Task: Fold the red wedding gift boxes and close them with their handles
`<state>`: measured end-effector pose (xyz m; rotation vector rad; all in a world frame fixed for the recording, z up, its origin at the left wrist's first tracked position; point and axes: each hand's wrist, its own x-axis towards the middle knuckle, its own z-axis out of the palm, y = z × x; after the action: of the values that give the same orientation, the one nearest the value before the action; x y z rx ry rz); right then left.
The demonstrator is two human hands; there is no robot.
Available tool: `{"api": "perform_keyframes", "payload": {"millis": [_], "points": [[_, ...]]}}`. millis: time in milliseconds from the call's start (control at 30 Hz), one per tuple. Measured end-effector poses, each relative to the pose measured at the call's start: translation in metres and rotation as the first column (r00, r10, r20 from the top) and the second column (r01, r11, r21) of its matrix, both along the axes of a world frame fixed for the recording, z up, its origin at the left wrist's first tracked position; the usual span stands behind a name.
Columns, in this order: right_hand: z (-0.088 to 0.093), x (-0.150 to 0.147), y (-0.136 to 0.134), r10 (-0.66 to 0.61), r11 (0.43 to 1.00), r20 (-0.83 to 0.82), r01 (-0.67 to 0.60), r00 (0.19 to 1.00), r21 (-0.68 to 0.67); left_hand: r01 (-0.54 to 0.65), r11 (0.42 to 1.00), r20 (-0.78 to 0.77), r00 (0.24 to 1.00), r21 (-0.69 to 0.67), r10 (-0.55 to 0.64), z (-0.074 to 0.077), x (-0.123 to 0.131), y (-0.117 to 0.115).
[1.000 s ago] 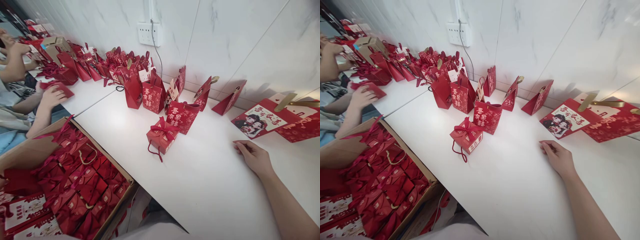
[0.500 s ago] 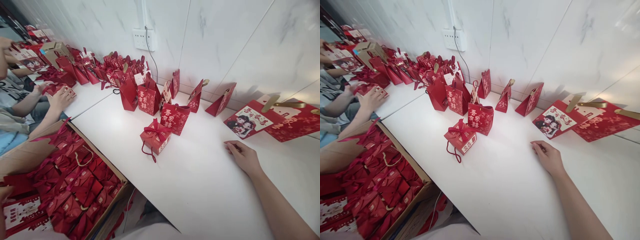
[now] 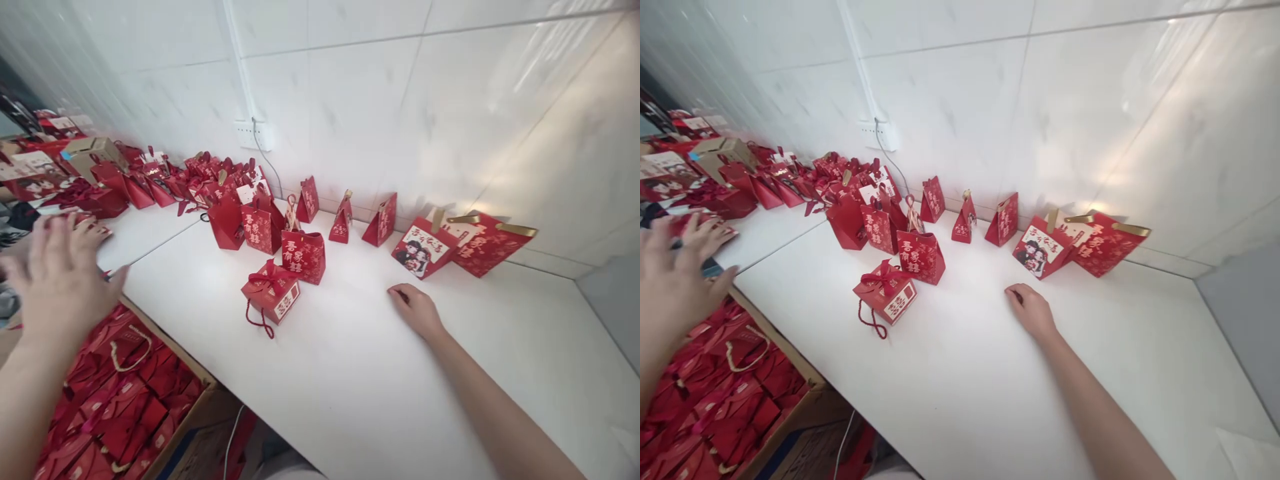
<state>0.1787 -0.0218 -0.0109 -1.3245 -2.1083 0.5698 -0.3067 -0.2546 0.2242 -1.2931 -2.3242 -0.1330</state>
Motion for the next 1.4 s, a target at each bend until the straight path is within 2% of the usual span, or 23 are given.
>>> {"api": "perform_keyframes", "payload": {"millis": [67,100,167,200,233,267,333,400,500,567,667,733,767,833,900,933,1000,1067,1133,1233,1333,1400], "points": [[0.003,0.000,0.000,0.026,1.000,-0.024,-0.027,0.999,-0.004,0.239,0.971,-0.097,0.967,0.011,-0.237,-0.004,0.027,0.034],[0.004,0.000,0.000,0.039,0.999,-0.039,-0.039,0.999,-0.006,0.332,0.943,-0.097,0.938,-0.028,-0.333,-0.010,0.044,0.050],[0.005,0.001,0.001,0.063,0.998,-0.064,-0.064,0.996,-0.011,0.421,0.893,-0.011,0.904,-0.159,-0.428,-0.026,0.080,0.079],[0.006,0.002,0.001,0.072,0.997,-0.073,-0.073,0.995,-0.011,0.392,0.898,0.045,0.919,-0.199,-0.391,-0.036,0.097,0.089],[0.006,0.003,0.001,0.077,0.997,-0.079,-0.078,0.994,-0.011,0.317,0.918,0.108,0.948,-0.237,-0.300,-0.046,0.112,0.097],[0.007,0.003,0.002,0.080,0.997,-0.083,-0.081,0.993,-0.010,0.254,0.915,0.186,0.961,-0.314,-0.203,-0.056,0.125,0.102],[0.008,0.004,0.003,0.083,0.996,-0.089,-0.084,0.993,-0.010,0.199,0.873,0.316,0.947,-0.446,-0.055,-0.073,0.142,0.108],[0.008,0.004,0.005,0.085,0.996,-0.092,-0.087,0.992,-0.012,0.220,0.853,0.372,0.928,-0.474,-0.032,-0.084,0.150,0.111],[0.009,0.004,0.006,0.085,0.996,-0.095,-0.087,0.992,-0.017,0.323,0.862,0.407,0.901,-0.391,-0.153,-0.091,0.153,0.114],[0.010,0.003,0.006,0.086,0.996,-0.100,-0.088,0.991,-0.022,0.429,0.839,0.465,0.850,-0.334,-0.249,-0.091,0.148,0.116],[0.011,0.004,0.006,0.085,0.996,-0.107,-0.089,0.991,-0.027,0.581,0.760,0.537,0.757,-0.291,-0.372,-0.092,0.128,0.118],[0.011,0.004,0.006,0.082,0.996,-0.108,-0.085,0.991,-0.028,0.589,0.744,0.498,0.771,-0.317,-0.398,-0.094,0.107,0.118],[0.011,0.004,0.006,0.080,0.996,-0.108,-0.084,0.991,-0.029,0.539,0.770,0.444,0.815,-0.343,-0.373,-0.094,0.097,0.119],[0.011,0.004,0.006,0.079,0.996,-0.109,-0.083,0.991,-0.031,0.376,0.859,0.303,0.912,-0.348,-0.276,-0.093,0.081,0.121],[0.011,0.004,0.007,0.081,0.996,-0.114,-0.085,0.990,-0.034,0.281,0.918,0.212,0.951,-0.279,-0.226,-0.088,0.074,0.126],[0.011,0.004,0.007,0.082,0.996,-0.117,-0.086,0.990,-0.037,0.292,0.930,0.195,0.948,-0.223,-0.251,-0.083,0.074,0.130],[0.010,0.003,0.008,0.080,0.996,-0.125,-0.086,0.989,-0.039,0.406,0.908,0.216,0.900,-0.101,-0.379,-0.071,0.081,0.144],[0.010,0.004,0.009,0.079,0.996,-0.132,-0.084,0.988,-0.038,0.557,0.830,0.278,0.799,-0.005,-0.534,-0.059,0.093,0.162],[0.010,0.004,0.010,0.079,0.996,-0.139,-0.085,0.987,-0.037,0.647,0.762,0.363,0.704,0.027,-0.611,-0.048,0.106,0.182],[0.012,0.004,0.009,0.078,0.996,-0.154,-0.085,0.985,-0.039,0.693,0.721,0.476,0.628,0.017,-0.615,-0.040,0.122,0.209],[0.013,0.002,0.007,0.064,0.996,-0.189,-0.074,0.980,-0.044,0.709,0.704,0.542,0.575,0.045,-0.613,-0.041,0.144,0.227],[0.015,0.000,0.007,0.052,0.997,-0.230,-0.065,0.972,-0.051,0.763,0.640,0.615,0.464,0.088,-0.638,-0.047,0.168,0.235]]}}
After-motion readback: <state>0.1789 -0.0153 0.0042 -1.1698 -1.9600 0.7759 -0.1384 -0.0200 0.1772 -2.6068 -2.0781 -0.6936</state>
